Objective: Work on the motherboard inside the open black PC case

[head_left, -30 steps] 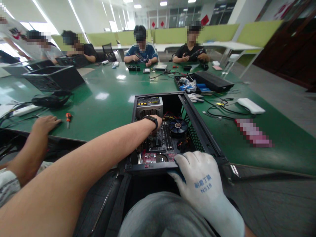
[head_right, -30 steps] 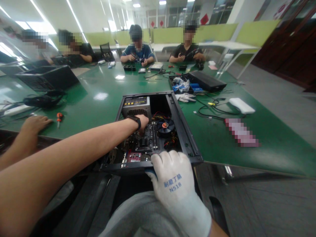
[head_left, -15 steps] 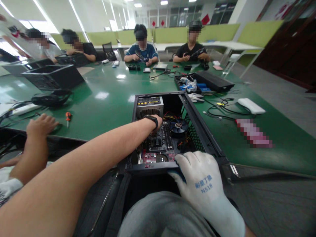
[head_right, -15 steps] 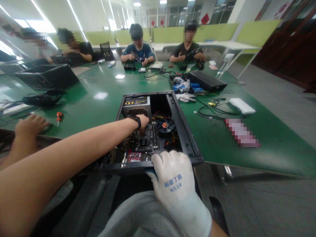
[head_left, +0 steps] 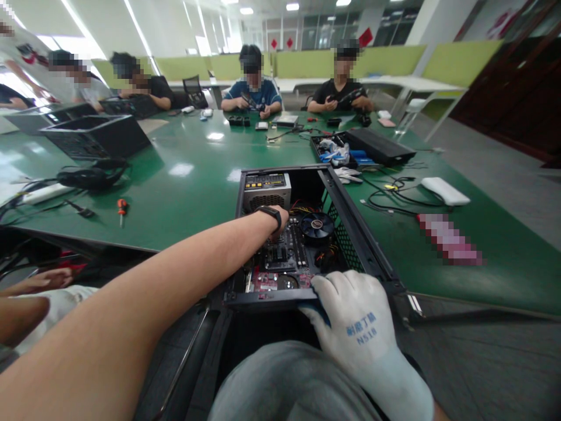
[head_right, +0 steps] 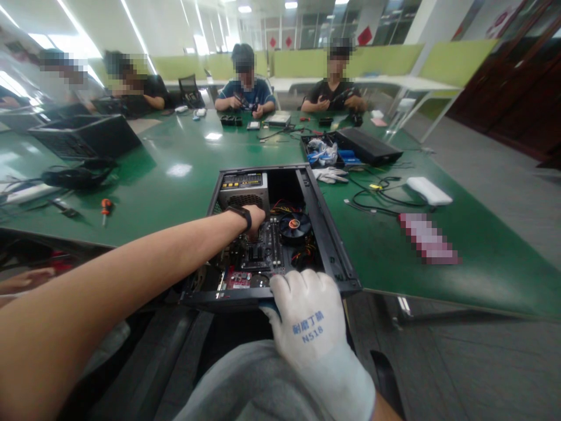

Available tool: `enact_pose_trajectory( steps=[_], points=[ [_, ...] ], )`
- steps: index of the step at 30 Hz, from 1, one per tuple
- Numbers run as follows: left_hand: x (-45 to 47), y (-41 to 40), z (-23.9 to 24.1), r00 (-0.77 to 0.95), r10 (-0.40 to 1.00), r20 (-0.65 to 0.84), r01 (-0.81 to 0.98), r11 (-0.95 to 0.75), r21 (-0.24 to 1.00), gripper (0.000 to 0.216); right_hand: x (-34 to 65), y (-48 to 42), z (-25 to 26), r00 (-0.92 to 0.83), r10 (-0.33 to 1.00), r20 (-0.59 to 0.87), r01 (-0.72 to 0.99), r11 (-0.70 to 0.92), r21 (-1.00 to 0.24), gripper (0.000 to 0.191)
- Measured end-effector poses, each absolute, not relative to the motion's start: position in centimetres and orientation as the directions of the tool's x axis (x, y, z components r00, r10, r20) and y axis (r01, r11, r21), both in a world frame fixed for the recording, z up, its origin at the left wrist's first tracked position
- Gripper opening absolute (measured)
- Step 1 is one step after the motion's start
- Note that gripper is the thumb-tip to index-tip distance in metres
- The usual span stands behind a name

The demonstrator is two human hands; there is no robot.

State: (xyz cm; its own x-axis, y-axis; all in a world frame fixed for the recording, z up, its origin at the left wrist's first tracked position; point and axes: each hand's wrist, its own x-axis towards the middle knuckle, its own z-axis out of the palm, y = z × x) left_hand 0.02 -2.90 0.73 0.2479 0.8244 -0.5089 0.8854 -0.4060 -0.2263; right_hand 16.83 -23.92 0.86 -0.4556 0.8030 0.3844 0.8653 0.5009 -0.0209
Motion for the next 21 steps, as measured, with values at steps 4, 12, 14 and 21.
enact_pose_trajectory(
  steps=[4,12,14,21],
  points=[
    [0.2,-3.4,1.2,0.258,0.815,-0.519,0.877,-0.423,-0.228,0.066,16.9,-24.0,0.8,-0.454,0.800,0.392,0.865,0.502,-0.022,0.029],
    [0.6,-4.4,2.2,0.280,0.816,-0.505,0.904,-0.401,-0.147,0.050,17.0,-24.1,0.8,-0.463,0.791,0.400,0.862,0.507,-0.006,0.028],
    [0.5,-4.2,1.9,0.274,0.825,-0.494,0.917,-0.379,-0.124,0.048,16.9,-24.1,0.8,-0.462,0.795,0.392,0.864,0.504,-0.004,0.029],
    [0.0,-4.0,1.1,0.286,0.836,-0.469,0.929,-0.363,-0.079,0.048,16.5,-24.2,1.0,-0.433,0.816,0.383,0.882,0.471,-0.006,0.034]
  ],
)
